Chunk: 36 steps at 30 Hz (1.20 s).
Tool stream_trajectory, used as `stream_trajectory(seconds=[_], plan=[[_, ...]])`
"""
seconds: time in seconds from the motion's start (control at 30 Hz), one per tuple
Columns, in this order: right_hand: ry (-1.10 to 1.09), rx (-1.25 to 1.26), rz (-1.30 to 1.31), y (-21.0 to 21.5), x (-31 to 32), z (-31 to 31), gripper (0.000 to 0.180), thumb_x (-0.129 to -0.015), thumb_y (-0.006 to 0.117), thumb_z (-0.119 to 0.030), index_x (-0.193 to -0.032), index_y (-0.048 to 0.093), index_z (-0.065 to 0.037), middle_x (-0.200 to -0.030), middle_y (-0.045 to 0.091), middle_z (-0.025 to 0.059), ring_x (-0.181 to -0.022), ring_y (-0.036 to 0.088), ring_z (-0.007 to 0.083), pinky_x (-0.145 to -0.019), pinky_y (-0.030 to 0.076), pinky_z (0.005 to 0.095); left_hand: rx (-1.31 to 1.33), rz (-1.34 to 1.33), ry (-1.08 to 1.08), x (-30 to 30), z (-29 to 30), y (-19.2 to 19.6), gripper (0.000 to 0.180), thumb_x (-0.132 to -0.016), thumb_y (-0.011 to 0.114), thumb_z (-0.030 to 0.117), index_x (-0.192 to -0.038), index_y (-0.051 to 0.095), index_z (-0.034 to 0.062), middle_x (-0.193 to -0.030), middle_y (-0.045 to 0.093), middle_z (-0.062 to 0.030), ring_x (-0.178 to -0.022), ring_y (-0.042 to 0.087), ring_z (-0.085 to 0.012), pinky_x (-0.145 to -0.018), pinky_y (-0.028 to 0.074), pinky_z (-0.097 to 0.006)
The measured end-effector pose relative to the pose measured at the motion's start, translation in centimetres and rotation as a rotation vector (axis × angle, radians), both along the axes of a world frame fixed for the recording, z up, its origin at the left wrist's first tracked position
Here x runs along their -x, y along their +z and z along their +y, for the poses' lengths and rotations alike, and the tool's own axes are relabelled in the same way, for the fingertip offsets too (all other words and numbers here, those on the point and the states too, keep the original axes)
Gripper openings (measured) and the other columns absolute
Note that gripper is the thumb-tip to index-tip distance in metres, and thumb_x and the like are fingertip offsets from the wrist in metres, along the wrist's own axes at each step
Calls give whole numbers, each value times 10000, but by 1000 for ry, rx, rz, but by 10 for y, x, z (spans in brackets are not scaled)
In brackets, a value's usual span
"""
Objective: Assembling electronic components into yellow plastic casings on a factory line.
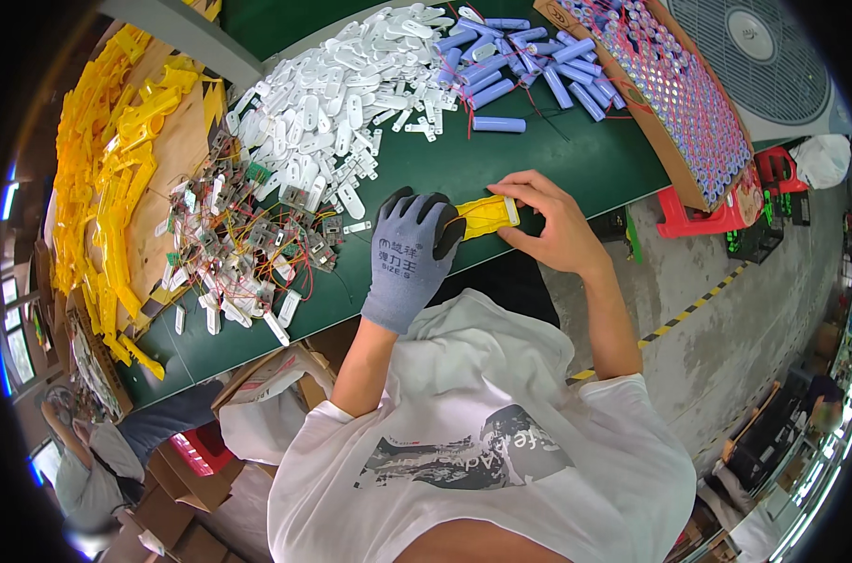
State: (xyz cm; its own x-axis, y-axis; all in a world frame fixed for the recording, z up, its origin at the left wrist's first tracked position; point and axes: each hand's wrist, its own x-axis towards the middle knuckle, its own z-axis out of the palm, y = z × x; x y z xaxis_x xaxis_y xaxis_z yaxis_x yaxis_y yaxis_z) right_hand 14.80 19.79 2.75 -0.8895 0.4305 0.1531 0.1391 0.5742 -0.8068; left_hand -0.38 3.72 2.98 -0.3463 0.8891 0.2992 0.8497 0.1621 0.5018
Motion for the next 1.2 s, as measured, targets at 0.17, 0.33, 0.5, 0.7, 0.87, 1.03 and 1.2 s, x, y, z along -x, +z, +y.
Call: stream_trajectory(seconds=[0.17,0.33,0.5,0.7,0.87,1.03,1.2], plan=[[39,13,-7,-8,-3,9,456,-695,799,-123,-1132,673,-81,-1014,609,50,-826,581,172,-741,464,288,0,-114,-12,3,-2,-1,231,-746,726,143,-945,624,81,-1037,628,-74,-1010,561,-342,-940,424,-437],[21,94,-8,-9,-5,11,501,-647,841,-153,-1118,681,-87,-906,616,25,-763,568,155,-677,459,275,34,-255,-94,7,1,4,224,-701,737,104,-909,655,106,-1067,631,-65,-1022,552,-339,-934,422,-428],[2,96,6,-13,-4,9,495,-638,851,-162,-1098,686,-84,-896,618,22,-747,561,144,-655,452,267,77,-193,-22,-5,9,9,241,-688,743,105,-912,654,117,-1073,621,-60,-1018,552,-330,-935,420,-426],[-2,96,25,-14,-5,9,463,-649,847,-182,-1069,691,-67,-906,641,36,-735,576,160,-668,471,281,67,-162,-131,1,10,5,245,-688,749,127,-909,645,122,-1087,614,-56,-998,562,-323,-941,418,-433],[17,98,50,-13,-4,8,433,-663,838,-196,-1048,697,-58,-906,653,51,-730,590,179,-681,489,297,9,-60,-105,2,2,5,226,-693,747,139,-892,641,131,-1086,615,-46,-1000,568,-296,-955,413,-443],[2,45,21,-12,-3,10,439,-658,843,-181,-1061,701,-79,-922,664,44,-739,594,167,-672,491,277,-7,-51,-72,11,-3,7,239,-676,741,109,-897,653,121,-1078,632,-50,-1008,568,-303,-940,427,-435],[12,17,12,-12,-1,11,448,-646,850,-166,-1062,703,-92,-937,672,33,-748,595,148,-654,477,265,-68,-108,-84,20,-8,0,250,-660,733,64,-899,667,97,-1062,659,-59,-966,596,-315,-870,475,-404]])
